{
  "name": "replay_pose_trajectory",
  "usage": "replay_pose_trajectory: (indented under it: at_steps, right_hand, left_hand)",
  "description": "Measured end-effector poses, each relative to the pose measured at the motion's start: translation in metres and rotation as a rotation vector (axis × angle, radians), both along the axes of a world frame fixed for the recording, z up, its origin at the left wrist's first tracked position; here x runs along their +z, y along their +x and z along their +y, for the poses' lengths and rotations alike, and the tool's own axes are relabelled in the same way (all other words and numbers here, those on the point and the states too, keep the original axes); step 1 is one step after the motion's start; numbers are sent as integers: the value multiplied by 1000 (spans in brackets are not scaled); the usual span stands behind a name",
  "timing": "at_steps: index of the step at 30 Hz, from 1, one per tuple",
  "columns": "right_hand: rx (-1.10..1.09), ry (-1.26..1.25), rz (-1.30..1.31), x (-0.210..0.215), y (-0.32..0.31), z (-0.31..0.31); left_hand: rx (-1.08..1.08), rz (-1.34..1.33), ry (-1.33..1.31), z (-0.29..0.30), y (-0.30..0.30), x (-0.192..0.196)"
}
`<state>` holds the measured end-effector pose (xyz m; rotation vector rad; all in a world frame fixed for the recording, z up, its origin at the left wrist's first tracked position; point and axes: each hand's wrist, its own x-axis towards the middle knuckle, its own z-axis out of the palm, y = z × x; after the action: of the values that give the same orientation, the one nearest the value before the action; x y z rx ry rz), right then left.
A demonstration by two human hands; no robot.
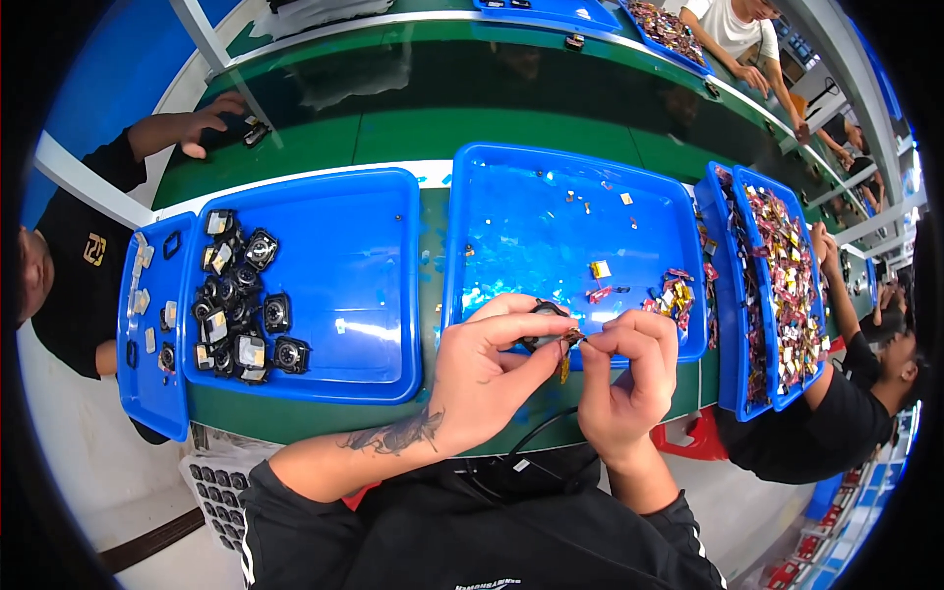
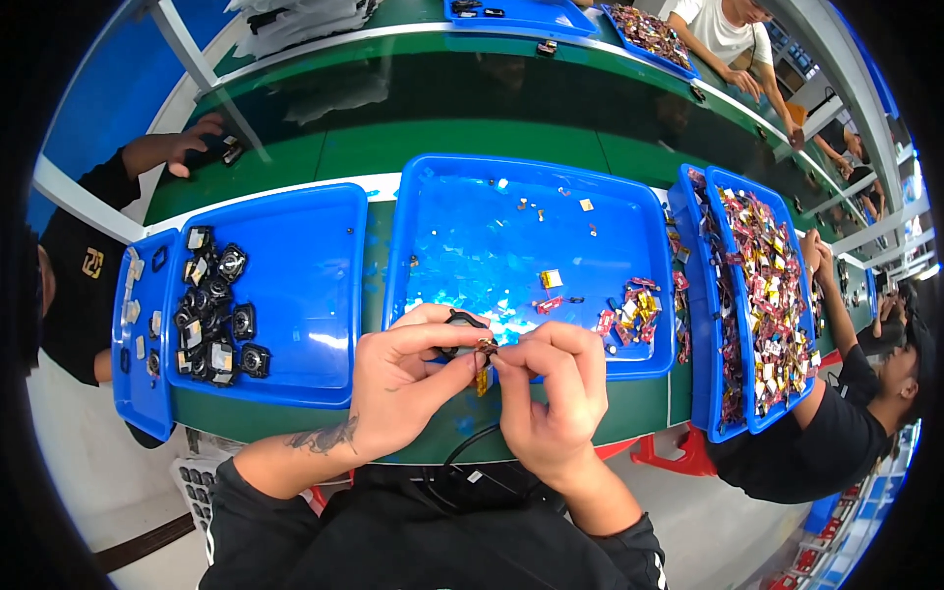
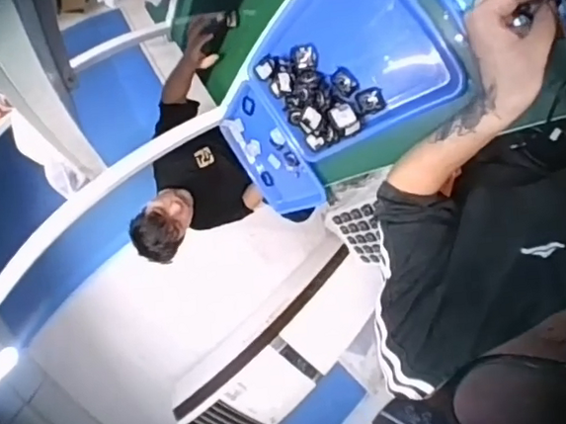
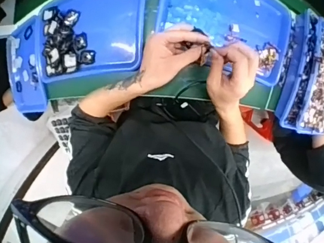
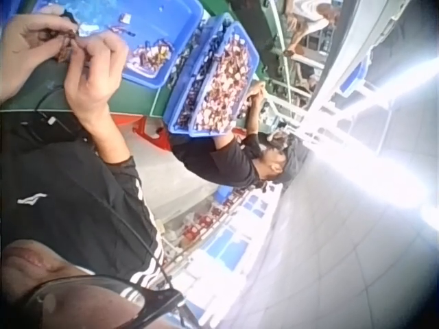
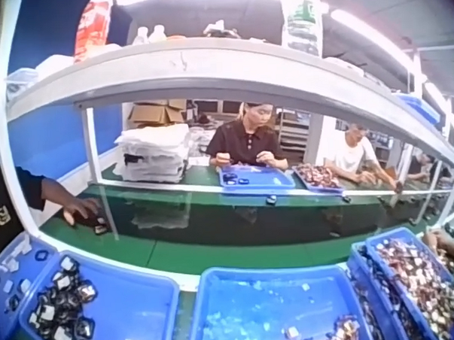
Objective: Assembling small electronic components into a housing on a production line.
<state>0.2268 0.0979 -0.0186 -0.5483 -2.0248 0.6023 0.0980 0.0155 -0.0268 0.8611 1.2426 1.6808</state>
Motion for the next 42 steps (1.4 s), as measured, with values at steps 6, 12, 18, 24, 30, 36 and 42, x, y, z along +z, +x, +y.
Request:
replay_pose_trajectory:
  at_steps: [6, 12, 18, 24, 30, 36, 42]
  right_hand:
    - [45, 91, 45, -4, -3, 3]
    - [78, -391, 166, -4, -3, -4]
    - [280, -865, 328, -3, 4, 1]
    - [158, -552, 171, -2, 8, -2]
    - [68, -361, 126, -2, 5, -4]
    - [5, -297, 132, -3, 2, -8]
    - [-40, -265, 145, -5, 4, -13]
  left_hand:
    - [-29, 39, 6, -3, 3, -3]
    - [-89, -60, 20, -3, 2, -5]
    - [-64, -106, 13, -3, 1, -5]
    - [-54, -102, 4, -3, 2, -4]
    - [-67, -79, -8, -5, 4, -4]
    - [-69, -65, -14, -7, 4, -4]
    - [-58, 23, -31, -12, 3, -2]
